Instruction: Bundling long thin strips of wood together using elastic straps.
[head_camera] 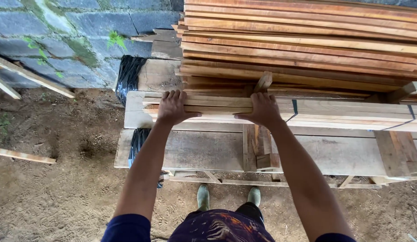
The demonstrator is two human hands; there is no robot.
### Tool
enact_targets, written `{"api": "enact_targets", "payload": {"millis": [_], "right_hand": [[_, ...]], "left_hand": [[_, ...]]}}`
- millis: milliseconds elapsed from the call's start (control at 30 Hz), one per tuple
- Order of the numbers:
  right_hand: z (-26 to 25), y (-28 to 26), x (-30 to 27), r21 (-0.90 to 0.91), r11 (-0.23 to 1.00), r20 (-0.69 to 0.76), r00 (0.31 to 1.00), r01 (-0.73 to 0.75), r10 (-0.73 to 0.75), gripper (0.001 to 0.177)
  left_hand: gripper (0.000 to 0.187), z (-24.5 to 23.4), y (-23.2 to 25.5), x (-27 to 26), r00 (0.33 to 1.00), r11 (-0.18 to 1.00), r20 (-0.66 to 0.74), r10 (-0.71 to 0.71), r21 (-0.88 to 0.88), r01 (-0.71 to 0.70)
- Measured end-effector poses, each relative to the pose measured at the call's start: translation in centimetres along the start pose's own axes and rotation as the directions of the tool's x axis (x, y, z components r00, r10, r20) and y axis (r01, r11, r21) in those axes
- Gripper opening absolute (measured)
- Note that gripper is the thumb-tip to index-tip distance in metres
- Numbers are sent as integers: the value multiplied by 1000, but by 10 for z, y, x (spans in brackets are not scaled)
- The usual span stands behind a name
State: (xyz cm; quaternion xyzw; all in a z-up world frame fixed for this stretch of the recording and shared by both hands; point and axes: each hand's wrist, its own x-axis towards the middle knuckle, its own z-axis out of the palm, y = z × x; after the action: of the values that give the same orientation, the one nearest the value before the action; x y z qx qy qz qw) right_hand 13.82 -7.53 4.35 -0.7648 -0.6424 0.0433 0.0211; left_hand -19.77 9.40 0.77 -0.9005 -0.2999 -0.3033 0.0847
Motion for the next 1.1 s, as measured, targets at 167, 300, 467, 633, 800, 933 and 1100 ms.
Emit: {"api": "enact_targets", "payload": {"millis": [167, 300, 467, 633, 800, 933, 1100], "right_hand": [[24, 0, 3, -193, 976, -509, 840, 102, -189, 89], [26, 4, 5, -213, 970, -514, 831, 117, -213, 90], [42, 12, 10, -197, 970, -567, 790, 143, -232, 92], [42, -24, 29, -15, 992, -127, 984, 128, -129, 103], [49, -115, 61, 34, 966, -197, 949, 256, -245, 111], [48, -179, 75, -81, 952, -318, 898, 294, -304, 108], [52, -200, 88, -136, 957, -510, 810, 256, -289, 97]], "left_hand": [[95, -7, 2, 7, 1000, 999, 14, 13, 46, -14], [95, -6, 0, 6, 995, 998, 86, -44, -30, 46], [52, -17, -35, 0, 982, 892, 156, -107, -422, 164], [35, -5, -91, -35, 921, 798, 84, -381, -472, 373], [78, 37, -92, -75, 402, -333, 554, -729, -801, 498], [74, 61, -91, -88, 327, -496, 604, -727, -791, 359], [64, 143, -135, -125, 279, -542, 607, -744, -793, 279]]}}
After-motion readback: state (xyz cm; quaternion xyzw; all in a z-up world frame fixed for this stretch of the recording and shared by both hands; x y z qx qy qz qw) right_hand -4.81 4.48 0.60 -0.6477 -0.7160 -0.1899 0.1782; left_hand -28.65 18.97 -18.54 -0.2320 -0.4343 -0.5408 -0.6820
